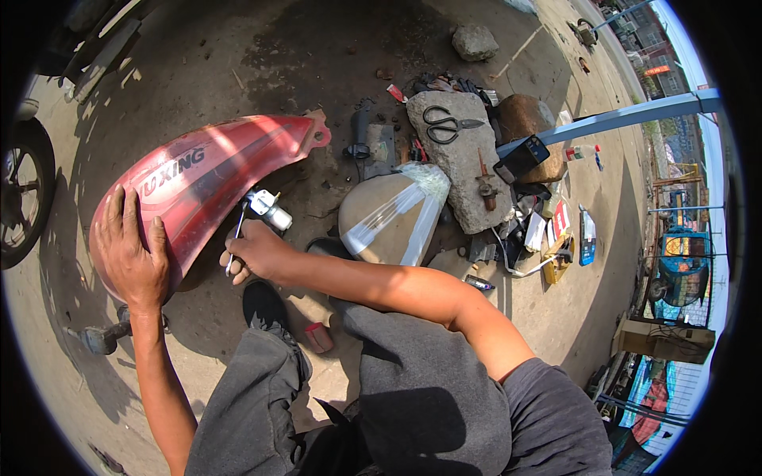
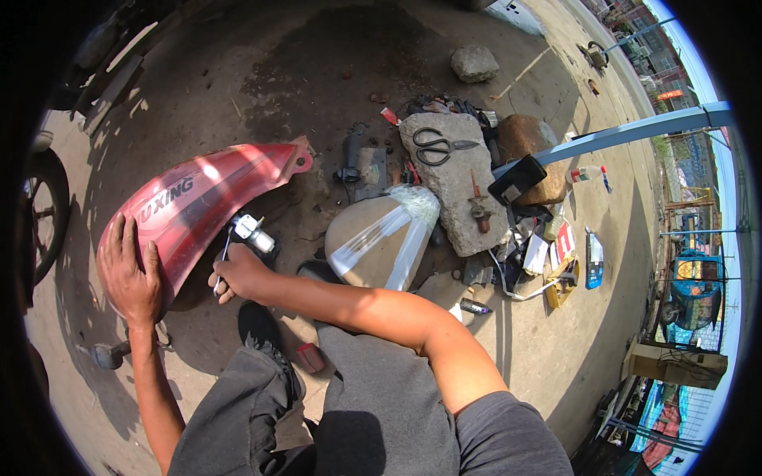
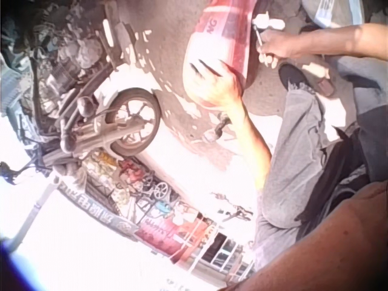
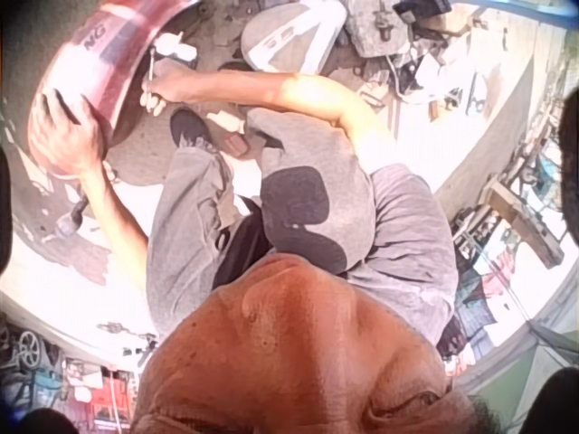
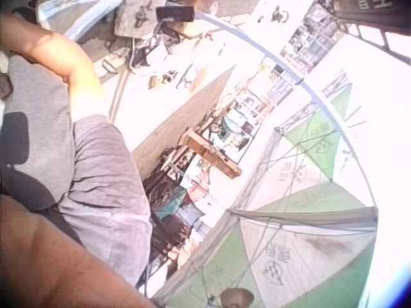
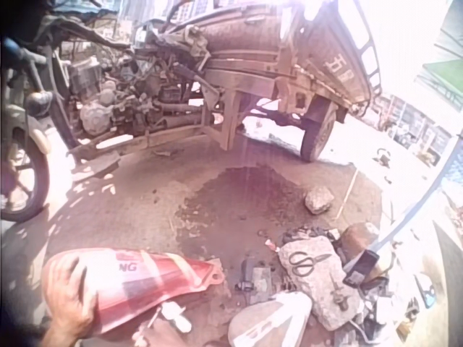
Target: The person uses a wrench to loosen and remove a bolt from a red motorcycle fuel tank. They then lift the tank to inspect its underside.
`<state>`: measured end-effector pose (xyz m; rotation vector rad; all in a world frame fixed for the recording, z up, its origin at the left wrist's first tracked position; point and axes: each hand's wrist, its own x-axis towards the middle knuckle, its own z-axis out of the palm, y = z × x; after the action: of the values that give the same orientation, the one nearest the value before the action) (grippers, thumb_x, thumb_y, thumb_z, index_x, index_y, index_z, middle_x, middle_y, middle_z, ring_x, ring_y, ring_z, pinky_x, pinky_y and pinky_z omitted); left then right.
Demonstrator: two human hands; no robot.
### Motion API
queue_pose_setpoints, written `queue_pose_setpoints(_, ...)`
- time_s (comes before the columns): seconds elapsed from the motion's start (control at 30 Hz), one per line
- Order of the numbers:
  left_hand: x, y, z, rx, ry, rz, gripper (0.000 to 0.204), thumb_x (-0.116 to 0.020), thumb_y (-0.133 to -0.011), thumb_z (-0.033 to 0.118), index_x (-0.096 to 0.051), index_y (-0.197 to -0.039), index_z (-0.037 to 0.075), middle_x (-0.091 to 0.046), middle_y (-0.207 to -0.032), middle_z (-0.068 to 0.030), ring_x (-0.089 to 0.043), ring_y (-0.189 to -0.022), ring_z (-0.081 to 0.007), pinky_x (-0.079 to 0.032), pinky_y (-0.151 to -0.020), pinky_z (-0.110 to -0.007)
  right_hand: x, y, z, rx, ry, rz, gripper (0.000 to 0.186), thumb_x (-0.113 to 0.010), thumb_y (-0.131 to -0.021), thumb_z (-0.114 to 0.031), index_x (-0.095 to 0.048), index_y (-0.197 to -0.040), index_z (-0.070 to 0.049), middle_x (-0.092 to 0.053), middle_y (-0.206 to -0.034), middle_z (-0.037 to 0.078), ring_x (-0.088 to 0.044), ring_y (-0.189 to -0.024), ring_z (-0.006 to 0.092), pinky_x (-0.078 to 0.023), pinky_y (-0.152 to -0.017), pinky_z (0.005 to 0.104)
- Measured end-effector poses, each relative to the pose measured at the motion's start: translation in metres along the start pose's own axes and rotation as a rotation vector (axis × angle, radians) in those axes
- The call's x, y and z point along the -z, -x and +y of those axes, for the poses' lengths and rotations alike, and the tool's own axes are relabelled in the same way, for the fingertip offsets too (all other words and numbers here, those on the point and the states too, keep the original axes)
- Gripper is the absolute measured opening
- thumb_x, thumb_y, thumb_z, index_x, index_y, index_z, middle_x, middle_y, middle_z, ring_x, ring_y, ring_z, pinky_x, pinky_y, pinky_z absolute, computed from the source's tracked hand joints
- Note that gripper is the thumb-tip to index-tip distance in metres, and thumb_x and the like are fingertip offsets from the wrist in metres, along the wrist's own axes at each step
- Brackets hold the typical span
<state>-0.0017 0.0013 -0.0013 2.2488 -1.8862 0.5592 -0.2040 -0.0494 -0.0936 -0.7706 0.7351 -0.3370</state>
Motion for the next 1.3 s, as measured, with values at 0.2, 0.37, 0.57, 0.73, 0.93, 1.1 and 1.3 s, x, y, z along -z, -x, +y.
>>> queue_pose_setpoints(0.2,0.003,0.0,0.0,0.005,0.014,0.002,0.053,-0.055,-0.093,0.033,-0.05,-0.14,0.009,-0.045,-0.147,-0.0116,-0.039,-0.137,-0.031,-0.022,-0.116,-0.047,-0.001,-0.007,0.004,0.01,0.021,0.012,0.02,-0.05,-0.097,-0.012,-0.053,-0.098,0.008,-0.064,-0.088,0.015,-0.062,-0.064,0.0172,-0.058,-0.054,0.0293)
queue_pose_setpoints(0.37,-0.002,-0.001,0.006,-0.01,0.038,0.001,0.053,-0.055,-0.093,0.032,-0.049,-0.141,0.01,-0.045,-0.147,-0.0112,-0.038,-0.138,-0.0308,-0.023,-0.116,-0.047,0.012,0.007,-0.015,-0.086,-0.605,-0.198,0.017,-0.05,-0.099,-0.013,-0.056,-0.1,0.003,-0.063,-0.092,0.01,-0.062,-0.068,0.0115,-0.056,-0.06,0.0235)
queue_pose_setpoints(0.57,0.001,0.0,0.003,0.013,0.035,-0.01,0.053,-0.055,-0.093,0.033,-0.049,-0.141,0.011,-0.045,-0.147,-0.0115,-0.038,-0.138,-0.0312,-0.023,-0.117,-0.047,0.021,0.024,-0.034,-0.281,-0.698,-0.409,0.014,-0.051,-0.099,-0.012,-0.056,-0.099,0.001,-0.062,-0.092,0.011,-0.062,-0.069,0.0082,-0.057,-0.06,0.022)
queue_pose_setpoints(0.73,0.004,0.0,0.0,0.018,0.031,-0.01,0.053,-0.055,-0.093,0.032,-0.049,-0.141,0.01,-0.045,-0.147,-0.0119,-0.038,-0.137,-0.0316,-0.022,-0.117,-0.047,0.029,0.064,-0.063,-0.166,-0.344,-0.362,0.022,-0.051,-0.1,-0.022,-0.052,-0.087,-0.003,-0.063,-0.078,0.015,-0.056,-0.056,0.0128,-0.048,-0.045,0.0253)
queue_pose_setpoints(0.93,0.003,-0.001,0.0,0.0,0.018,0.002,0.052,-0.056,-0.092,0.031,-0.051,-0.139,0.008,-0.046,-0.146,-0.0121,-0.04,-0.136,-0.0314,-0.023,-0.116,-0.046,0.135,0.122,-0.112,0.163,0.059,0.192,0.04,-0.044,-0.098,-0.031,-0.045,-0.065,-0.008,-0.055,-0.059,0.013,-0.04,-0.046,0.0117,-0.036,-0.045,0.0258)
queue_pose_setpoints(1.1,0.003,-0.002,0.0,-0.009,0.009,0.006,0.052,-0.057,-0.092,0.031,-0.051,-0.139,0.007,-0.046,-0.146,-0.0125,-0.04,-0.136,-0.0316,-0.024,-0.116,-0.045,0.296,0.182,-0.1,0.419,0.221,0.945,0.035,-0.052,-0.093,-0.027,-0.053,-0.066,-0.005,-0.064,-0.071,0.01,-0.053,-0.058,0.0139,-0.043,-0.052,0.0288)
queue_pose_setpoints(1.3,0.001,0.0,0.0,-0.011,-0.001,0.002,0.051,-0.054,-0.094,0.033,-0.052,-0.138,0.006,-0.046,-0.146,-0.0131,-0.04,-0.136,-0.032,-0.024,-0.116,-0.045,0.415,0.257,-0.099,0.454,0.048,1.313,0.029,-0.052,-0.094,-0.021,-0.052,-0.071,-0.003,-0.068,-0.087,0.016,-0.058,-0.064,0.0179,-0.047,-0.052,0.0297)
